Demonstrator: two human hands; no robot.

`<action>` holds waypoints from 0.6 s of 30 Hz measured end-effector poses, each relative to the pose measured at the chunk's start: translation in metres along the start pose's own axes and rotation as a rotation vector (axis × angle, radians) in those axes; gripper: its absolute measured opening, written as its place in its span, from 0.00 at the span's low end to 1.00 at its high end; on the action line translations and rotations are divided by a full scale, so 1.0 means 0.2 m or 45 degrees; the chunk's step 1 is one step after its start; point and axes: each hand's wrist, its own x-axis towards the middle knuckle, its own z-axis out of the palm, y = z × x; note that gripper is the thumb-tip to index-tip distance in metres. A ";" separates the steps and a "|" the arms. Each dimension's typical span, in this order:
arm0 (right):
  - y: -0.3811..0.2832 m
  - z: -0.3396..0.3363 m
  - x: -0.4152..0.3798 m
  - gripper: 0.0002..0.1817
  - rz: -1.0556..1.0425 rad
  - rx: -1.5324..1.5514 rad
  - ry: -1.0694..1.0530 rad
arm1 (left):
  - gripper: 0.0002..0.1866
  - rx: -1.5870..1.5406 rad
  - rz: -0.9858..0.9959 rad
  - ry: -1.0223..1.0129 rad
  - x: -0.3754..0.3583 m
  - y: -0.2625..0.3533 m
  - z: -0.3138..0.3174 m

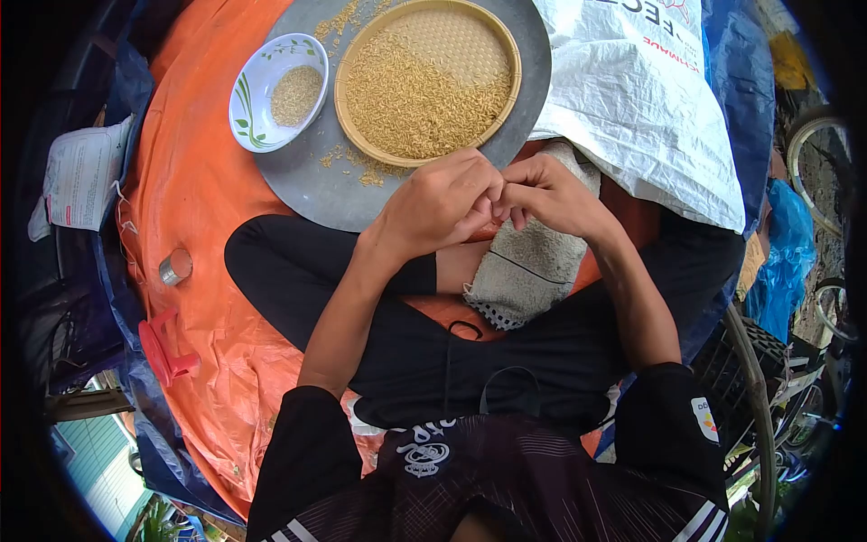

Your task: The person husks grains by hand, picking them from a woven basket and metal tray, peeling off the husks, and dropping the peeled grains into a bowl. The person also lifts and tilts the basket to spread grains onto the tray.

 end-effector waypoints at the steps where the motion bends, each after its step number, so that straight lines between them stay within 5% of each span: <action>1: 0.00 0.00 0.00 0.11 -0.007 0.028 -0.015 | 0.14 -0.043 -0.041 0.012 -0.01 0.00 0.00; 18: -0.04 0.04 -0.01 0.10 -0.135 -0.176 0.178 | 0.18 -0.411 -0.520 -0.037 0.00 0.01 -0.10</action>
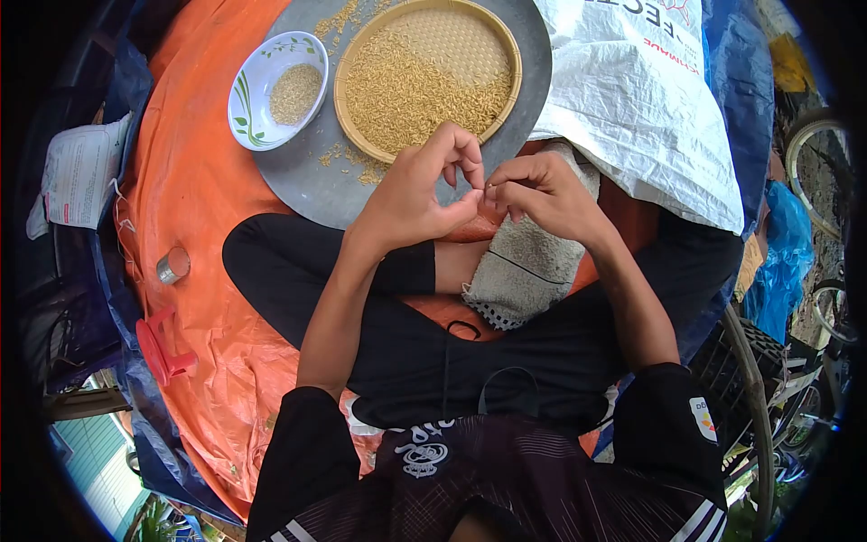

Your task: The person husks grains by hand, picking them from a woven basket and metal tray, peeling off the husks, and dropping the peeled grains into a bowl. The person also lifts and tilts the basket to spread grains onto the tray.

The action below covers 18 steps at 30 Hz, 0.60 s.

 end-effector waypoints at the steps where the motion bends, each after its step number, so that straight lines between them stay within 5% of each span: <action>1: 0.00 0.00 0.00 0.10 -0.041 -0.069 0.036 | 0.18 0.003 -0.026 0.028 0.00 0.00 0.00; 10: 0.05 0.06 0.01 0.08 -0.347 -0.544 0.299 | 0.17 0.022 -0.209 0.206 0.01 0.03 0.09; 18: 0.03 0.07 0.01 0.08 -0.337 -0.628 0.275 | 0.18 -0.035 -0.281 0.177 0.01 0.02 0.07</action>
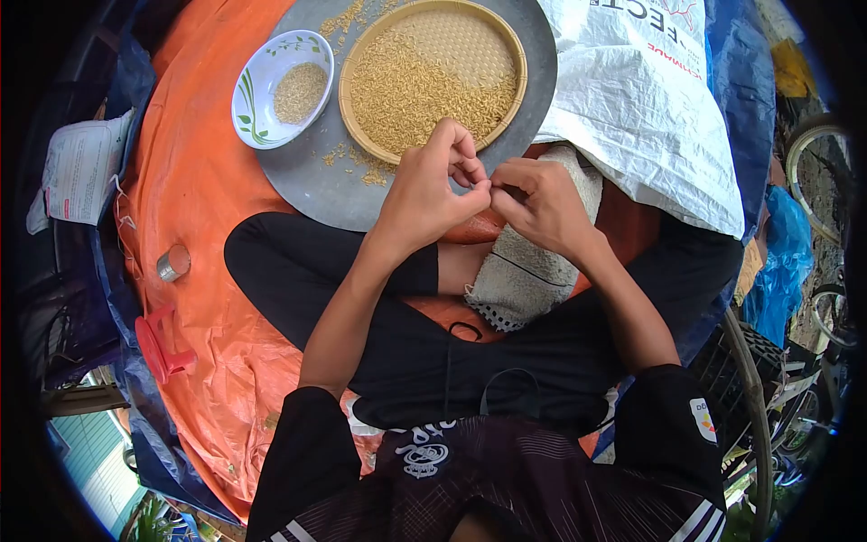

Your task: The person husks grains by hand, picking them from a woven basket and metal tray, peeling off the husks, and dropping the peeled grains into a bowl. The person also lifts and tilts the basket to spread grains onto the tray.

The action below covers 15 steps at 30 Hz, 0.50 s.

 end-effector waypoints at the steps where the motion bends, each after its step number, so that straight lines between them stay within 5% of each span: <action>1: -0.01 -0.01 0.00 0.09 0.017 0.028 -0.011 | 0.18 -0.034 -0.003 -0.004 0.00 -0.01 -0.01; 15: -0.01 0.01 0.00 0.07 0.203 0.293 0.184 | 0.18 -0.048 0.121 0.076 0.02 -0.03 -0.02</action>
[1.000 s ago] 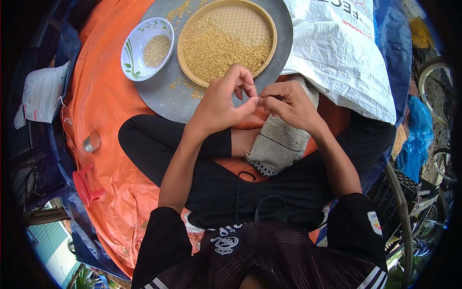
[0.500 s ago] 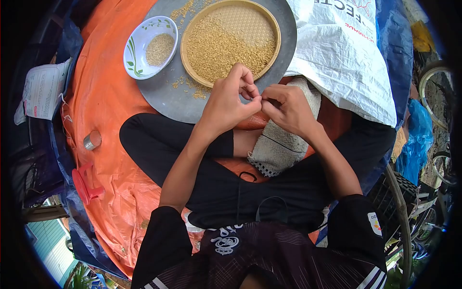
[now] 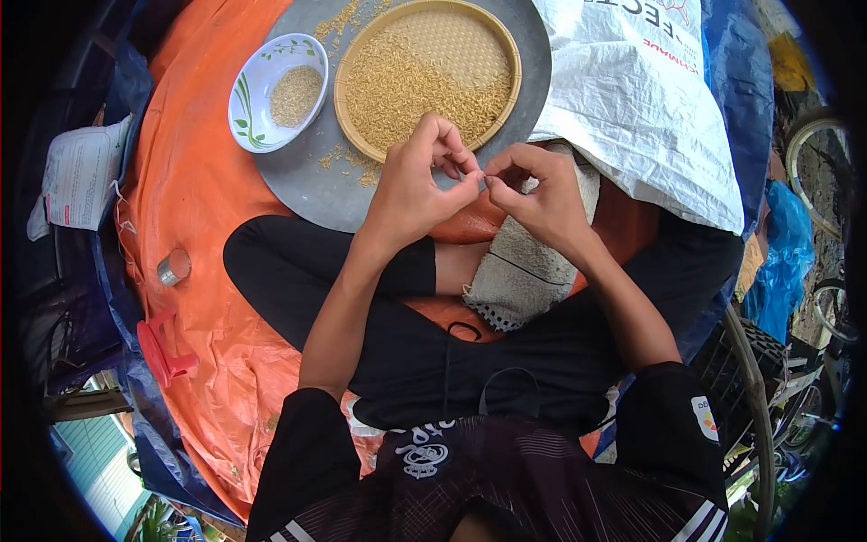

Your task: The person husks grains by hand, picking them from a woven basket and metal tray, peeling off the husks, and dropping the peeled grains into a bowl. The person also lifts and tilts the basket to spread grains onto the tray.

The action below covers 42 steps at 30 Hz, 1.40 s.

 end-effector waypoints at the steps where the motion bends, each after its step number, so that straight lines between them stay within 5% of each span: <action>1: 0.00 0.00 0.00 0.07 0.013 0.014 0.002 | 0.18 0.031 0.016 0.006 0.00 0.00 0.00; 21: 0.05 0.05 -0.01 0.08 -0.102 -0.010 0.107 | 0.18 0.113 -0.039 0.060 -0.03 0.04 0.06; 33: 0.06 0.06 -0.01 0.05 -0.265 0.045 0.192 | 0.17 0.225 0.231 0.094 -0.03 0.06 0.04; 42: 0.04 0.06 -0.01 0.08 -0.363 -0.259 0.187 | 0.17 -0.035 -0.110 0.013 -0.03 0.05 0.02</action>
